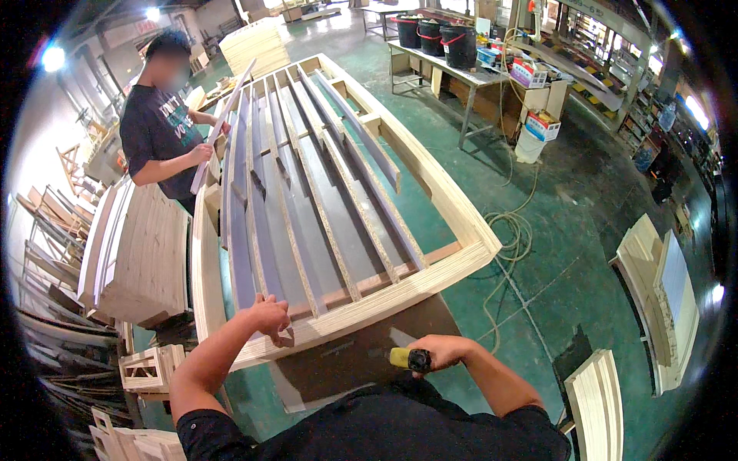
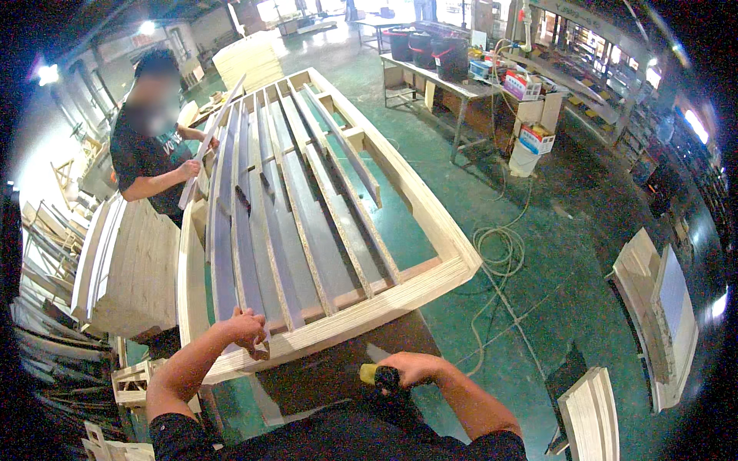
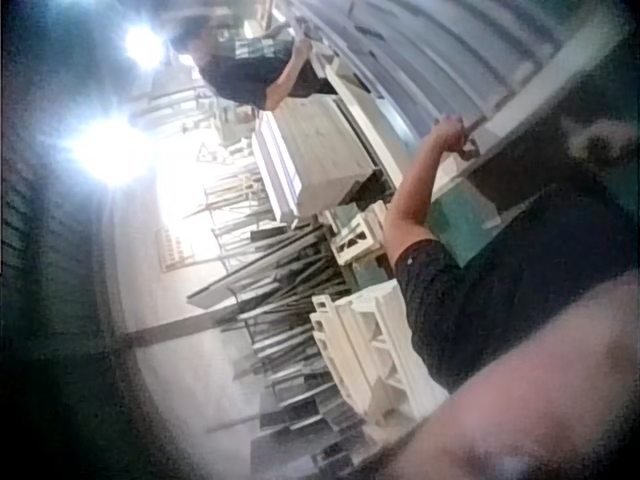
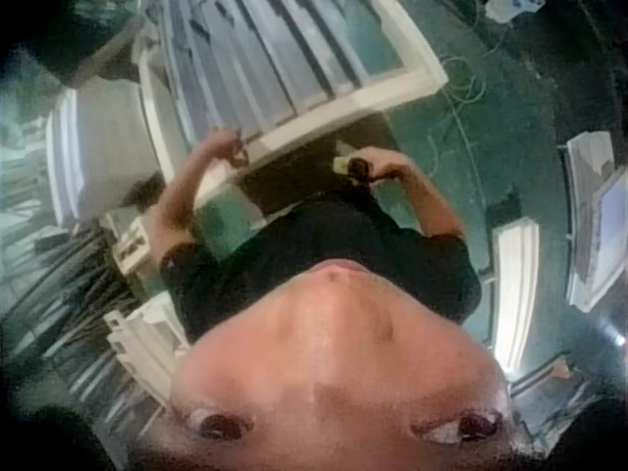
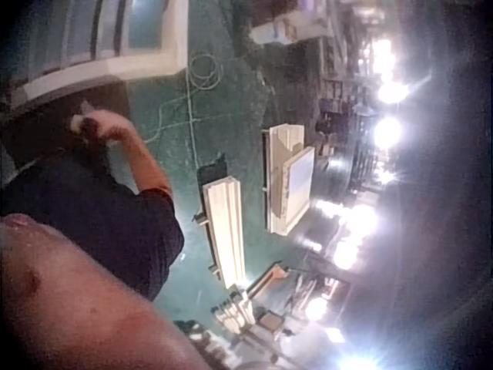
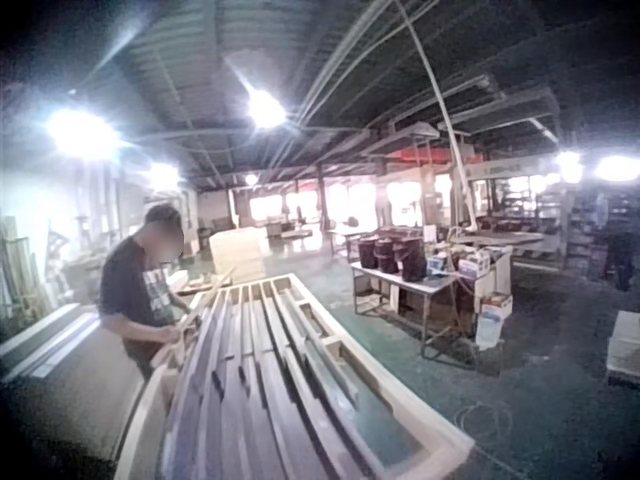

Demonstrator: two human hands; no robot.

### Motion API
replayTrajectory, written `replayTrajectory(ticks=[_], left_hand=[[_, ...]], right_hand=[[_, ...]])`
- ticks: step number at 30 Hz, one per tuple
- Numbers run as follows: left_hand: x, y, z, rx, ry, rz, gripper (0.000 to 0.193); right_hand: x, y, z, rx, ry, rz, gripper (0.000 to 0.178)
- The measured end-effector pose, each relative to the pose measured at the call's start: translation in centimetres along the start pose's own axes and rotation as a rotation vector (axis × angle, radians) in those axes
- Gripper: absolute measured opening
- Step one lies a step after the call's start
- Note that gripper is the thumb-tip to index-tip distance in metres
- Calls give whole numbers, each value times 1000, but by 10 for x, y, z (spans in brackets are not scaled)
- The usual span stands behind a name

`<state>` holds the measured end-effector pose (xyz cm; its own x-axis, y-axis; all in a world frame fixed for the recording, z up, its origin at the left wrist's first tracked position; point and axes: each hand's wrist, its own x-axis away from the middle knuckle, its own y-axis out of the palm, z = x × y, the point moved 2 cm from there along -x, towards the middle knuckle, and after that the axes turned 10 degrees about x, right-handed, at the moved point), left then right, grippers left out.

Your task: The person assembles a large wooden frame structure by placing long wooden slats into a jig and securing them with a pneumatic nail gun. They repeatedly position the slats and drive nails into the joints to fasten the components together.

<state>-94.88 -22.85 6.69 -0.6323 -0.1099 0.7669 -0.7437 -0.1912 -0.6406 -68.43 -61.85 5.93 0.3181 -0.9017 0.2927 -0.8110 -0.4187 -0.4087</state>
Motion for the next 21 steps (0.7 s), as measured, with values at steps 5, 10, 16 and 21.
replayTrajectory(ticks=[5,10,16,21], left_hand=[[-2,-1,4,-47,-24,-31,54],[-6,0,4,-75,-16,-72,61],[-3,-2,9,-94,-24,-110,68],[4,-17,25,-107,-85,-113,62]], right_hand=[[-4,2,7,13,-46,29,44],[-6,3,12,53,-11,-5,46],[-8,3,21,5,-12,-6,48],[-8,-1,17,1,-15,-6,49]])
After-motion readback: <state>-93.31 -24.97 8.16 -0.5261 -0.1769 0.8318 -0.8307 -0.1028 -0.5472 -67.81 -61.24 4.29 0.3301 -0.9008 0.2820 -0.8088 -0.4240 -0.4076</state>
